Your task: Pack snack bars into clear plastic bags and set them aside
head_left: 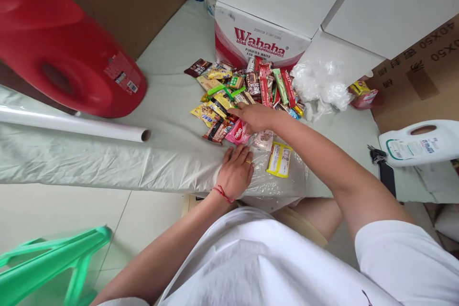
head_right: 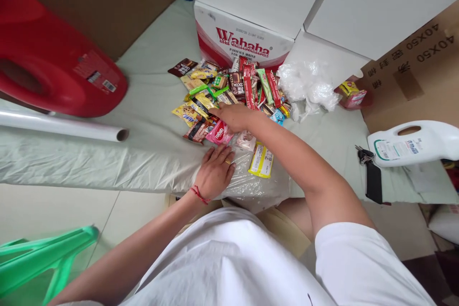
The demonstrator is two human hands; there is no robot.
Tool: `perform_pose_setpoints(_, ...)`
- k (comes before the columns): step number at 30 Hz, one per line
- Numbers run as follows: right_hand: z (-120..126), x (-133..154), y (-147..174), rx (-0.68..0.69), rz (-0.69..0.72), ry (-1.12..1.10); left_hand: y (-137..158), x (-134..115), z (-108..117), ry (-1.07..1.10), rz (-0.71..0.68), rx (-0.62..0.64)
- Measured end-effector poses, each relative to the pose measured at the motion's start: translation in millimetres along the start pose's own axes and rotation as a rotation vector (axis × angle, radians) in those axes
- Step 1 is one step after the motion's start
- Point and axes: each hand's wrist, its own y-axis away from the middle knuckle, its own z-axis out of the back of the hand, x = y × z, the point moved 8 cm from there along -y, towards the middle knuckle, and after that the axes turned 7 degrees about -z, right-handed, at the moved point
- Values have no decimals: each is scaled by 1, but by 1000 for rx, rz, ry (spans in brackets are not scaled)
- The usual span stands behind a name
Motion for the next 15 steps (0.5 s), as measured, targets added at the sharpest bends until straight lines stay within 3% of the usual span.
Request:
perform_pose_setpoints(5,42,-11,18,-102,-18,-5,1,2,0,24,20,-10)
perform_pose_setpoints(9,76,-59,84,-529,-280,-434,1,6,3,69,59,-49)
perform_pose_setpoints(11,56,-87,135,-772,-491,-787,2,12,8,122,94,-102)
perform_pose_setpoints(12,33,-96,159,-853,-594,-976,1,16,10,151,120,-135)
perform_pose_setpoints(15,-61,-87,208,-850,-828,-1503,-4,34,16,230,240,-203)
